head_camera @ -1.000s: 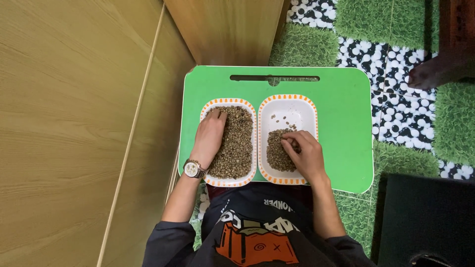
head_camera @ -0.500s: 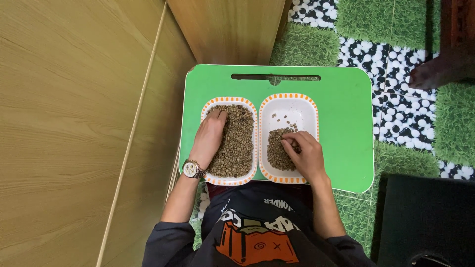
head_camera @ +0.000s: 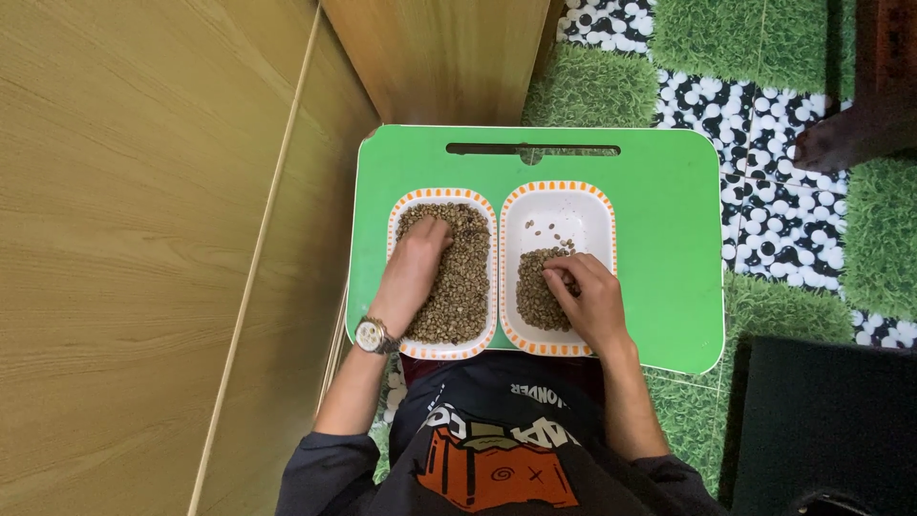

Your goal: Manually sorting coffee beans by picking them from one tray and placing them into another.

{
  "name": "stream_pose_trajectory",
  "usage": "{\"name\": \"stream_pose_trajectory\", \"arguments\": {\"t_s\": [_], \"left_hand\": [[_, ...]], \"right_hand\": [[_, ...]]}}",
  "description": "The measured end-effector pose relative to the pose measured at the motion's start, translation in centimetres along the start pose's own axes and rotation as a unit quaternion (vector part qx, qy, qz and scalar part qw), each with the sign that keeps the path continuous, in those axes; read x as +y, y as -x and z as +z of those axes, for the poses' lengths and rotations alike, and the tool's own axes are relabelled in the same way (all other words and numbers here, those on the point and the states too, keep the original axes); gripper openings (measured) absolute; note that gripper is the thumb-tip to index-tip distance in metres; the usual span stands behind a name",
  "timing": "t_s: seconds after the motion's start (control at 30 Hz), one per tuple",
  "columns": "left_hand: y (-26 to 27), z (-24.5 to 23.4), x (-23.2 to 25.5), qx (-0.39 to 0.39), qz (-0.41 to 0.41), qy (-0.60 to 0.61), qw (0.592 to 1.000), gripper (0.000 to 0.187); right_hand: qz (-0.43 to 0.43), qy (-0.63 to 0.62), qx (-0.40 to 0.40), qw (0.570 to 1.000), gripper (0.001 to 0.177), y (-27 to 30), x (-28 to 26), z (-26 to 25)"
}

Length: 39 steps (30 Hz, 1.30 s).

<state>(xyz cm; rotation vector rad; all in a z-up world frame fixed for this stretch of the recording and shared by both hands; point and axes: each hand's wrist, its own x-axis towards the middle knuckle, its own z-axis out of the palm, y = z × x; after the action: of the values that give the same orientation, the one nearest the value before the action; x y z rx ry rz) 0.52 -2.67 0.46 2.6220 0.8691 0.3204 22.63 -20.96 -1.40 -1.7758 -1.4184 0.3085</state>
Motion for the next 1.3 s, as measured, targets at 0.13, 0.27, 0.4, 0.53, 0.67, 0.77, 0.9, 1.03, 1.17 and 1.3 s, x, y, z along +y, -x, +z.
{"name": "stream_pose_trajectory", "arguments": {"t_s": [0.13, 0.27, 0.4, 0.53, 0.67, 0.77, 0.9, 1.03, 1.17, 1.3], "left_hand": [[1.2, 1.5, 3.2, -0.005, 0.053, 0.130, 0.990, 0.014], [1.7, 3.0, 6.4, 0.009, 0.085, 0.135, 0.987, 0.012], [1.1, 2.1, 8.3, 0.025, 0.094, 0.159, 0.982, 0.012], [0.7, 2.8, 8.2, 0.026, 0.098, 0.182, 0.978, 0.009], [0.5, 3.1, 8.6, 0.015, 0.076, 0.194, 0.978, 0.012], [0.2, 3.5, 8.9, 0.024, 0.074, 0.197, 0.977, 0.011], [-0.1, 2.8, 9.5, 0.036, 0.071, 0.189, 0.979, 0.013], [-0.2, 2.6, 9.7, 0.046, 0.083, 0.183, 0.978, 0.015], [-0.3, 2.8, 9.8, 0.059, 0.071, 0.205, 0.974, 0.015], [-0.3, 3.6, 9.5, 0.061, 0.060, 0.209, 0.974, 0.013]], "right_hand": [[0.008, -0.010, -0.022, 1.000, 0.009, 0.2, 0.8, 1.1], [0.016, -0.050, -0.036, 0.998, 0.009, 0.0, -0.3, 1.7], [0.008, -0.052, -0.040, 0.998, 0.008, 0.0, -0.5, 1.8], [0.033, -0.078, -0.043, 0.995, 0.008, 0.1, -0.7, 1.1], [0.034, -0.084, -0.037, 0.995, 0.009, 0.1, -0.6, 0.6], [0.030, -0.069, -0.029, 0.997, 0.009, 0.1, -0.2, 0.1], [0.018, -0.048, -0.004, 0.999, 0.012, 0.3, 1.3, -0.2], [0.016, -0.033, 0.014, 0.999, 0.016, 0.5, 2.3, -0.2], [0.020, -0.041, 0.016, 0.999, 0.016, 0.8, 3.5, 0.6], [0.025, -0.037, 0.019, 0.999, 0.016, 0.7, 2.5, 0.1]]}}
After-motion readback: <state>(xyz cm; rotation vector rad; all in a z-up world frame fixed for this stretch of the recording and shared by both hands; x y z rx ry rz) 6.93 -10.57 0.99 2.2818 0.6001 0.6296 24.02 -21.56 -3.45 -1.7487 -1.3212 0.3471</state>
